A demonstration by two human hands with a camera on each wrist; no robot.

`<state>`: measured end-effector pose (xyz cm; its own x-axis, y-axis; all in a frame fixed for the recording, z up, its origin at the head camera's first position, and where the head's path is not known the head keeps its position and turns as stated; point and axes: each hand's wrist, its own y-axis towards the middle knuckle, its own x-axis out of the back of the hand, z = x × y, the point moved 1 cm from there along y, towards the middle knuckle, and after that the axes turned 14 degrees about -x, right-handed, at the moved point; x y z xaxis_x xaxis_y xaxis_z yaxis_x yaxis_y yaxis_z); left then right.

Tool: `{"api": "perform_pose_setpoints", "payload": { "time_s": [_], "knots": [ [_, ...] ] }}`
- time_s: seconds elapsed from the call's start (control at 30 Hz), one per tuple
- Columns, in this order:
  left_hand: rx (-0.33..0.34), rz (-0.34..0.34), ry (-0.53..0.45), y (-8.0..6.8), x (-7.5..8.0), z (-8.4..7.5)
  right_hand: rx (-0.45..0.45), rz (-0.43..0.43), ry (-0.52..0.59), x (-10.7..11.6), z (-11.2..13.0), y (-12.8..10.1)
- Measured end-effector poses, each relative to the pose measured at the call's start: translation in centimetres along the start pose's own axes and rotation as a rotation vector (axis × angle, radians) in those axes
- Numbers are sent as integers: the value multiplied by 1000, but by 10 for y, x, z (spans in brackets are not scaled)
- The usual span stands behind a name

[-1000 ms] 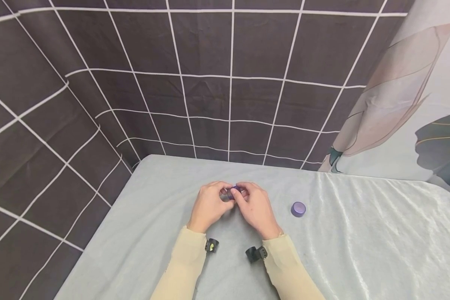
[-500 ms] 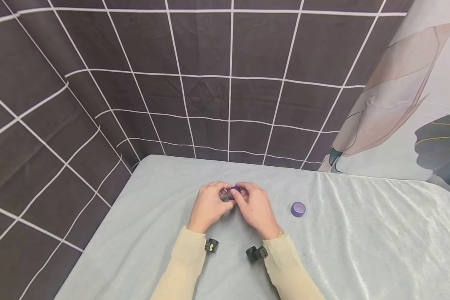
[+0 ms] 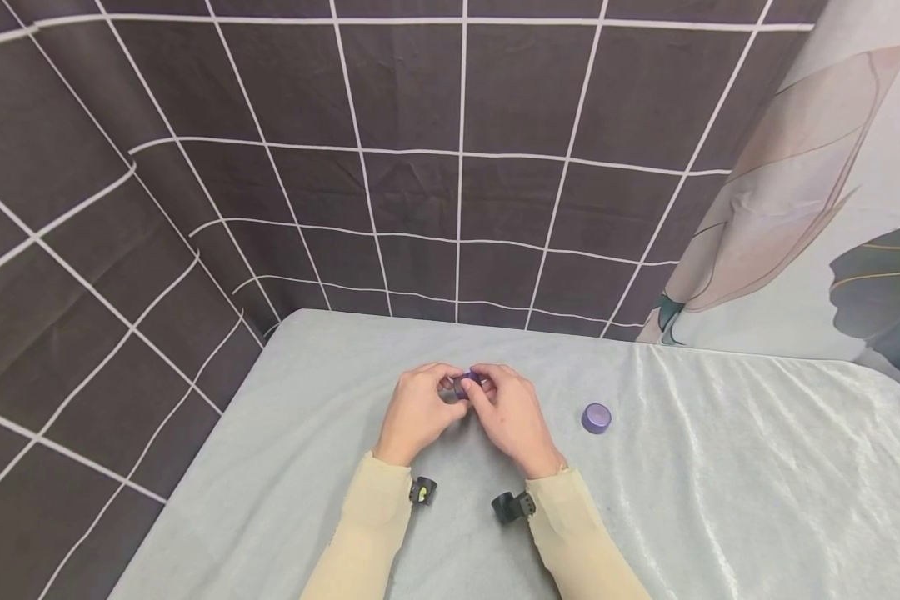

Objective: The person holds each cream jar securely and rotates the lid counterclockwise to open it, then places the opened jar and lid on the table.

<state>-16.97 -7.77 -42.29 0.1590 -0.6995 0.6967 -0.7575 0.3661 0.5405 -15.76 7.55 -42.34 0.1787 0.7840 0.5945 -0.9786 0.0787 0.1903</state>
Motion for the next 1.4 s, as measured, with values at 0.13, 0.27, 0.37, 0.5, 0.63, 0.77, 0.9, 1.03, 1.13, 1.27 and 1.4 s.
{"api": "perform_pose_setpoints", "payload": {
  "time_s": [0.13,0.27,0.37,0.5,0.63,0.77,0.9,1.03,1.13,1.27,1.4],
  "knots": [
    [2,1,3,0,0,0,1,3,-2,0,-1,1],
    [1,3,12,0,-1,1,1,8,-1,0,0,0],
    [-1,1,14,0,-1,1,2,12,-3,0,0,0],
    [-4,-4,7,0,-1,1,3,14,-6,1,0,0],
    [-2,-5,5,-1,-1,1,1,20,-4,1,0,0],
    [0,-2,7,-1,-1,1,-1,26,-3,2,1,0],
    [-2,-2,4,-1,-1,0,1,33,-4,2,0,0],
    [-4,-5,0,-1,-1,1,8,39,-5,3,0,1],
    [-10,-7,4,-1,-1,2,13,41,-5,3,-1,1],
    [-11,-5,5,-1,-1,3,18,43,-3,3,-1,1],
    [-10,-1,5,-1,-1,3,18,44,1,3,0,0]
  ]
}}
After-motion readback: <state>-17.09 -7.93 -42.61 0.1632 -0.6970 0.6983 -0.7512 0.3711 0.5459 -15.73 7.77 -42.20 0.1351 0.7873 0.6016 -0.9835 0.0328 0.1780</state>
